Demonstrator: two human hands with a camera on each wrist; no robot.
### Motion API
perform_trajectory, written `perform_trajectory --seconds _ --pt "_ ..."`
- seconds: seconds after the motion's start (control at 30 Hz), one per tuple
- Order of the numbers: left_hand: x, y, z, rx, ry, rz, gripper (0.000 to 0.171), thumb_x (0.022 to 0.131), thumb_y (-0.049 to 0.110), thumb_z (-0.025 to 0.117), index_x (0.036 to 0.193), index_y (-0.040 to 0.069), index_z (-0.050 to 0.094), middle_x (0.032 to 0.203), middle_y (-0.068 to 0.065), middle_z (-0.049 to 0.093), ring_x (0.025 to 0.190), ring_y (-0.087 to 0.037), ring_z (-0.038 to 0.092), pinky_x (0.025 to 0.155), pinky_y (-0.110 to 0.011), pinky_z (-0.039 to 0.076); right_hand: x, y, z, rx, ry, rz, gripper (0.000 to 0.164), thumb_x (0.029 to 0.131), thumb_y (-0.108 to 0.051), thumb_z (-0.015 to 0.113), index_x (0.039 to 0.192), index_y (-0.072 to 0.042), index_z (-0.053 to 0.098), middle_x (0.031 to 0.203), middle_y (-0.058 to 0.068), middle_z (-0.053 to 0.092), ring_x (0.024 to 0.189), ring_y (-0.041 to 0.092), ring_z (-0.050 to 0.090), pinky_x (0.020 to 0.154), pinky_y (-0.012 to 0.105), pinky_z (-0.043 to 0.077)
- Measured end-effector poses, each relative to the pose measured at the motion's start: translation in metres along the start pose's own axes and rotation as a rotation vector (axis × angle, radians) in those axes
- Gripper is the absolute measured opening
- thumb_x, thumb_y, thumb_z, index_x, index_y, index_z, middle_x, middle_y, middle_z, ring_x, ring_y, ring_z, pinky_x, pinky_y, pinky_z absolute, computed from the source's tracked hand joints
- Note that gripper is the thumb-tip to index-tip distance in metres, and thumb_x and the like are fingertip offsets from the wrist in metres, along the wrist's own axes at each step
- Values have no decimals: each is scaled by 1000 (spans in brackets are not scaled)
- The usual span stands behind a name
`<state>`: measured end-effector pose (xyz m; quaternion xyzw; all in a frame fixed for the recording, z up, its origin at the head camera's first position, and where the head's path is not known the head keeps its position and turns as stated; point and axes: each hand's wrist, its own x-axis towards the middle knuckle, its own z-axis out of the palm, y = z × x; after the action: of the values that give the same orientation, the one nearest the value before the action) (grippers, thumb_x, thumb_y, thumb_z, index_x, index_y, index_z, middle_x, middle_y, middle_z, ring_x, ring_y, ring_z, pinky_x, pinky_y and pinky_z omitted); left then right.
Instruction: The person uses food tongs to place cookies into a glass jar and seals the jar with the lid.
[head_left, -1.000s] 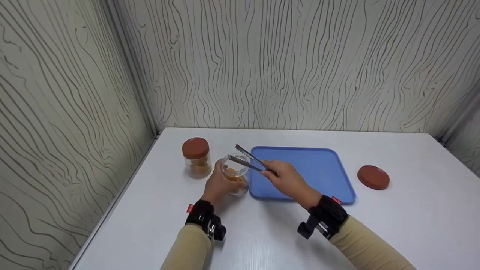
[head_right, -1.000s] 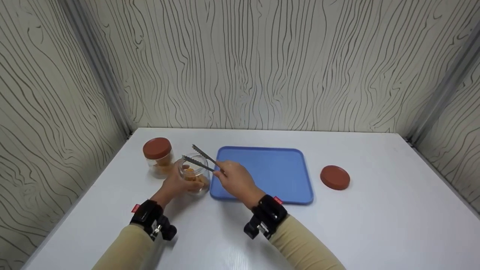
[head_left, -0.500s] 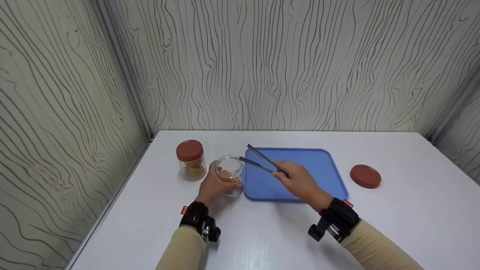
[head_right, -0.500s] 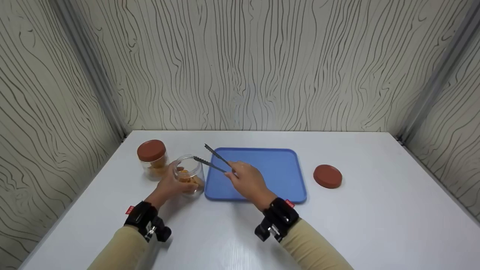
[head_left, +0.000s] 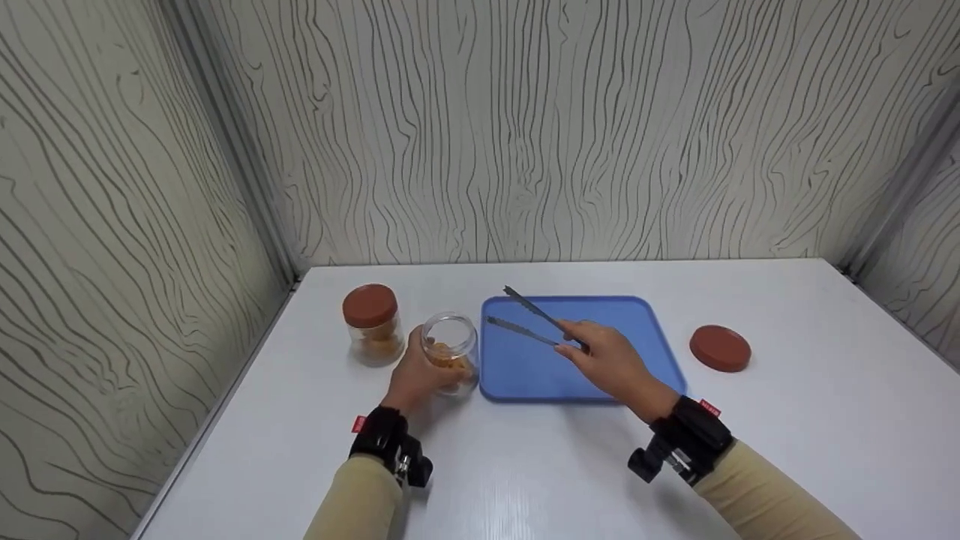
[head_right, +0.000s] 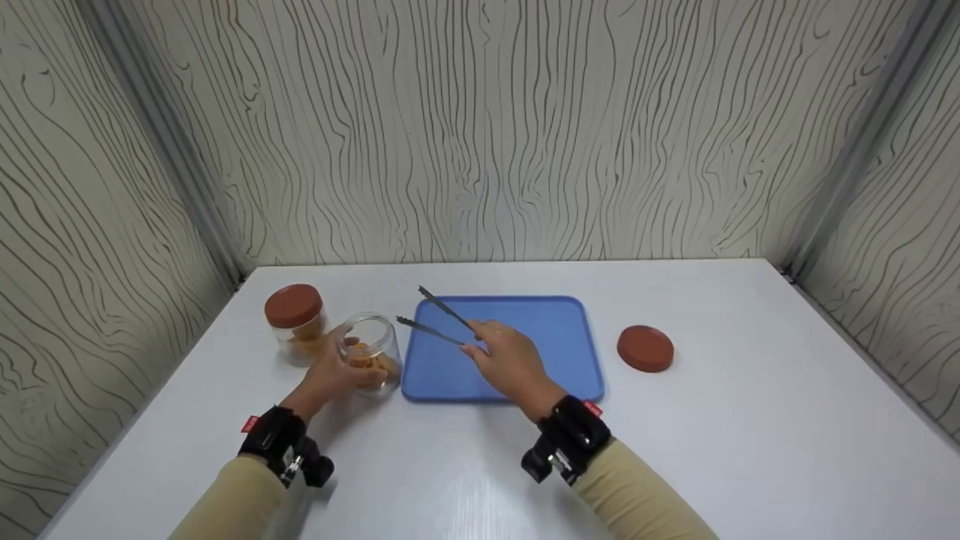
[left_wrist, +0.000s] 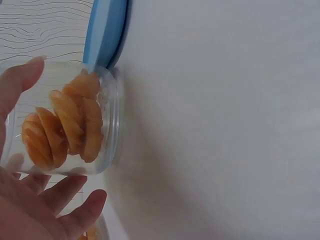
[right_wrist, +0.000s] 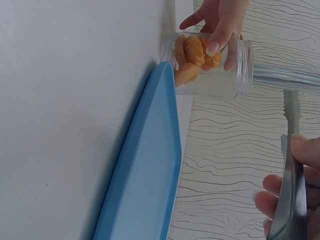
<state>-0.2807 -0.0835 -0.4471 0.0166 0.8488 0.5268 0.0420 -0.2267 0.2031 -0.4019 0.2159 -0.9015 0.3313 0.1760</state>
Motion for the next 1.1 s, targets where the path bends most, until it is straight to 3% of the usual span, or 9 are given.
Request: perform_trajectory --seconds 0.6,0.93,1.1 --pt "-1 1 -3 0 -10 -26 110 69 25 89 151 5 19 143 -22 43 129 -34 44 109 -49 32 -18 25 -20 -13 45 43 33 88 -3 69 118 8 64 94 12 67 74 18 55 64 33 48" --pt "-2 1 -2 -79 -26 -4 109 69 26 88 150 3 18 142 -22 41 131 -35 40 110 -49 30 -30 35 -37 -54 16 116 35 90 -6 67 122 9 61 101 15 67 81 22 59 69 39 50" --pt "-3 4 1 -109 -11 -8 100 74 24 85 147 1 22 141 -22 42 131 -34 41 111 -48 30 -37 45 -43 -71 30 126 35 88 -4 69 120 9 62 98 13 67 80 21 57 68 37 49"
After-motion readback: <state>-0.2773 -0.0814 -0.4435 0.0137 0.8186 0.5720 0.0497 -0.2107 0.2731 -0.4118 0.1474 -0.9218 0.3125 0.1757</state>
